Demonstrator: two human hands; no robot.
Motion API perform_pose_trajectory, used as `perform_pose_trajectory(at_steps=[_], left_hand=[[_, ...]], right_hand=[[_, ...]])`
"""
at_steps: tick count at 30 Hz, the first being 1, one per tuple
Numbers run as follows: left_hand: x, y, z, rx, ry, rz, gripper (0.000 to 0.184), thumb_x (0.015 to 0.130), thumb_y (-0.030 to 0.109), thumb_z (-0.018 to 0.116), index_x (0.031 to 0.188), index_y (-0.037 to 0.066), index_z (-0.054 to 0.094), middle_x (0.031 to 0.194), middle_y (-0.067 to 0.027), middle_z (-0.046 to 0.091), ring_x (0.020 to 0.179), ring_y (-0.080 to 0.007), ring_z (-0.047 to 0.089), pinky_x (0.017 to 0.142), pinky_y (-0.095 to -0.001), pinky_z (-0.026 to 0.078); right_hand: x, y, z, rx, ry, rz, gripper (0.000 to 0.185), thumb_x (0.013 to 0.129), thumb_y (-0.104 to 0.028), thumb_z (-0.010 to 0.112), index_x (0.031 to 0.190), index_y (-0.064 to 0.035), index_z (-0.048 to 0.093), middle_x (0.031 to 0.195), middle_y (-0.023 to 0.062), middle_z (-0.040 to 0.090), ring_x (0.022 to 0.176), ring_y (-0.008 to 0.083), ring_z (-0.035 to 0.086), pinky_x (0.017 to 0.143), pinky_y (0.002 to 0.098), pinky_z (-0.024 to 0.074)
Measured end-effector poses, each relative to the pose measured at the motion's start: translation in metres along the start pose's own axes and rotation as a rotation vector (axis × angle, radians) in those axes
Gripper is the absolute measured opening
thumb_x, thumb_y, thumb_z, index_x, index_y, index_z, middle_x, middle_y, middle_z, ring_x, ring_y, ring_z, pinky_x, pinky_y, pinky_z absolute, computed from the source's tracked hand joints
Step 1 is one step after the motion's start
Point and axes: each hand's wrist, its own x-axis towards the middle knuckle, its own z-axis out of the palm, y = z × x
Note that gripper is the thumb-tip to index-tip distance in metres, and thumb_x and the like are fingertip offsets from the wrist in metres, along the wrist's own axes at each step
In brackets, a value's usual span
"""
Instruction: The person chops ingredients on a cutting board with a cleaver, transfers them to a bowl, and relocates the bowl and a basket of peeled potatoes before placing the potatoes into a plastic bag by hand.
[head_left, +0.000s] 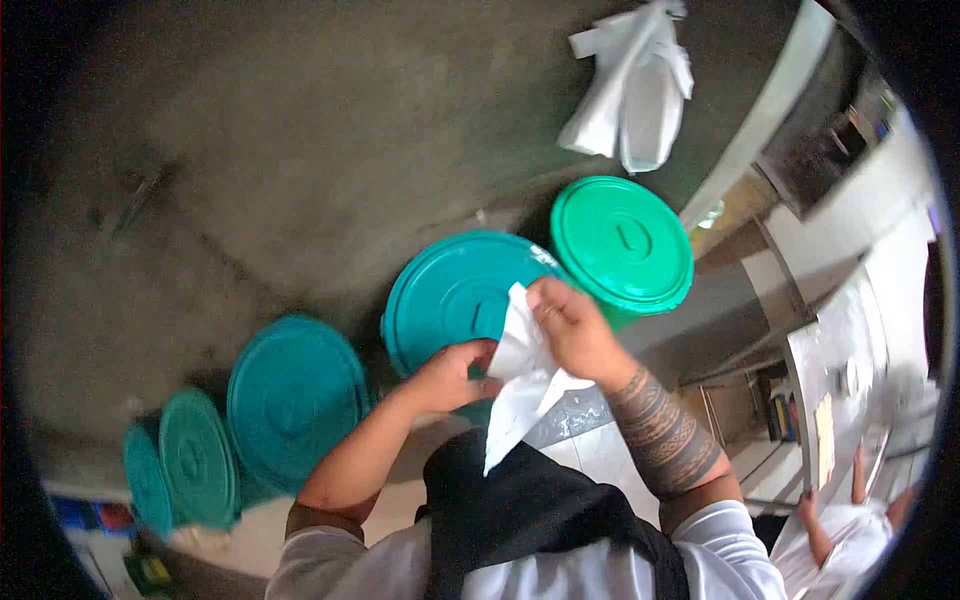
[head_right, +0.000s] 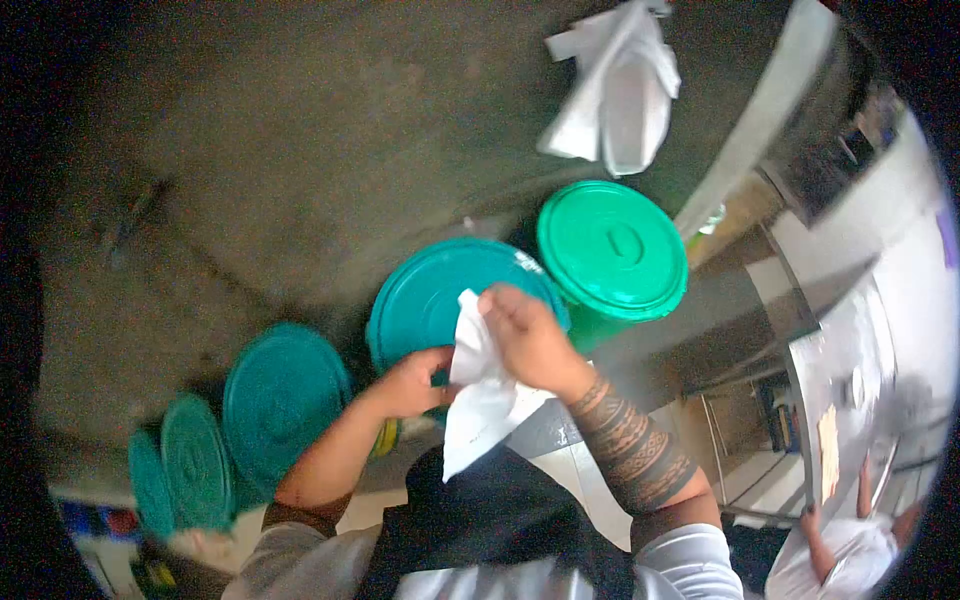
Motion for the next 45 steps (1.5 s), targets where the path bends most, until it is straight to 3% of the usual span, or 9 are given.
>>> perform_pose_trajectory(at_steps=[4, 8, 13, 18, 21, 25, 27, 36, 45], left_hand=[[-0.083, 0.029, 0.042, 0.176, 0.512, -0.233, 0.021, 0.097, 0.018, 0.071, 0.109, 0.001, 0.07, 0.097, -0.0105, 0.075, 0.087, -0.0177, 0.067, 0.08, -0.037, 0.054], [-0.158, 0.025, 0.071, 0.152, 0.965, -0.151, 0.02, 0.098, 0.02, 0.071, 0.104, 0.001, 0.069, 0.089, -0.0126, 0.071, 0.081, -0.0174, 0.065, 0.074, -0.0365, 0.052], [-0.281, 0.045, 0.08, 0.237, 1.056, -0.494, 0.018, 0.096, 0.019, 0.068, 0.099, 0.001, 0.069, 0.083, -0.0186, 0.068, 0.073, -0.0279, 0.066, 0.066, -0.0415, 0.05], [-0.41, -0.044, 0.122, -0.006, 1.528, -0.656, 0.021, 0.099, 0.02, 0.064, 0.107, 0.001, 0.068, 0.087, -0.0155, 0.07, 0.077, -0.0244, 0.066, 0.068, -0.041, 0.05], [-0.493, -0.12, 0.142, -0.796, 1.983, -0.347, 0.022, 0.103, 0.016, 0.054, 0.116, 0.001, 0.064, 0.102, -0.0121, 0.069, 0.089, -0.0242, 0.067, 0.082, -0.0392, 0.056], [-0.584, -0.029, 0.149, -1.074, 2.108, -0.095, 0.024, 0.104, 0.016, 0.047, 0.117, 0.002, 0.062, 0.106, -0.0121, 0.069, 0.095, -0.0249, 0.069, 0.081, -0.0421, 0.059], [-0.614, -0.068, 0.158, -0.986, 2.124, -0.007, 0.023, 0.102, 0.014, 0.049, 0.117, 0.002, 0.062, 0.105, -0.0117, 0.07, 0.095, -0.0238, 0.069, 0.08, -0.0412, 0.059], [-0.741, -0.018, 0.104, -0.913, 2.339, 0.337, 0.02, 0.106, 0.015, 0.048, 0.117, 0.004, 0.06, 0.105, -0.0083, 0.069, 0.094, -0.0202, 0.068, 0.086, -0.0374, 0.056], [-0.925, -0.034, 0.077, -0.817, 2.695, 0.534, 0.025, 0.106, 0.017, 0.046, 0.123, 0.004, 0.058, 0.117, -0.0115, 0.068, 0.108, -0.0242, 0.068, 0.095, -0.0402, 0.055]], right_hand=[[-0.026, -0.029, 0.031, 0.37, -0.106, 0.031, 0.037, 0.104, -0.021, 0.065, 0.132, 0.0003, 0.053, 0.114, 0.0047, 0.065, 0.105, 0.0158, 0.061, 0.095, 0.0334, 0.0494], [-0.074, -0.02, 0.1, -0.325, -0.276, -0.211, 0.065, 0.084, -0.009, 0.077, 0.142, 0.0025, 0.049, 0.136, 0.0269, 0.062, 0.121, 0.0434, 0.062, 0.102, 0.0467, 0.0496], [-0.054, 0.047, 0.157, -0.356, -0.439, 0.036, 0.056, 0.086, 0.001, 0.07, 0.14, 0.0022, 0.055, 0.131, 0.0229, 0.062, 0.116, 0.0324, 0.064, 0.097, 0.0421, 0.0527], [-0.087, 0.016, 0.249, -0.332, -0.178, -0.511, 0.056, 0.088, -0.004, 0.071, 0.141, 0.0015, 0.054, 0.124, 0.0218, 0.064, 0.107, 0.0321, 0.064, 0.09, 0.0436, 0.0537], [-0.135, -0.002, 0.304, -0.152, -0.244, -0.582, 0.045, 0.093, -0.009, 0.071, 0.135, 0.0017, 0.059, 0.111, 0.0168, 0.067, 0.096, 0.0244, 0.064, 0.086, 0.0396, 0.0533], [-0.224, -0.002, 0.423, -0.226, -1.17, -0.236, 0.032, 0.104, -0.026, 0.062, 0.118, 0.0017, 0.069, 0.089, 0.0067, 0.071, 0.077, 0.0175, 0.064, 0.076, 0.038, 0.0544], [-0.24, 0.101, 0.496, -0.159, -1.602, 0.35, 0.048, 0.11, -0.041, 0.049, 0.125, 0.0004, 0.068, 0.097, 0.0068, 0.073, 0.086, 0.0178, 0.066, 0.079, 0.0368, 0.0543], [-0.328, 0.072, 0.757, 0.612, -1.88, 1.203, 0.082, 0.103, -0.073, 0.035, 0.149, -0.0074, 0.052, 0.147, 0.012, 0.059, 0.132, 0.0293, 0.054, 0.106, 0.0521, 0.0423], [-0.304, -0.042, 0.942, 0.933, -1.681, 1.014, 0.041, 0.102, -0.043, 0.061, 0.129, -0.0125, 0.065, 0.131, 0.0068, 0.067, 0.13, 0.0283, 0.055, 0.113, 0.05, 0.0405]])
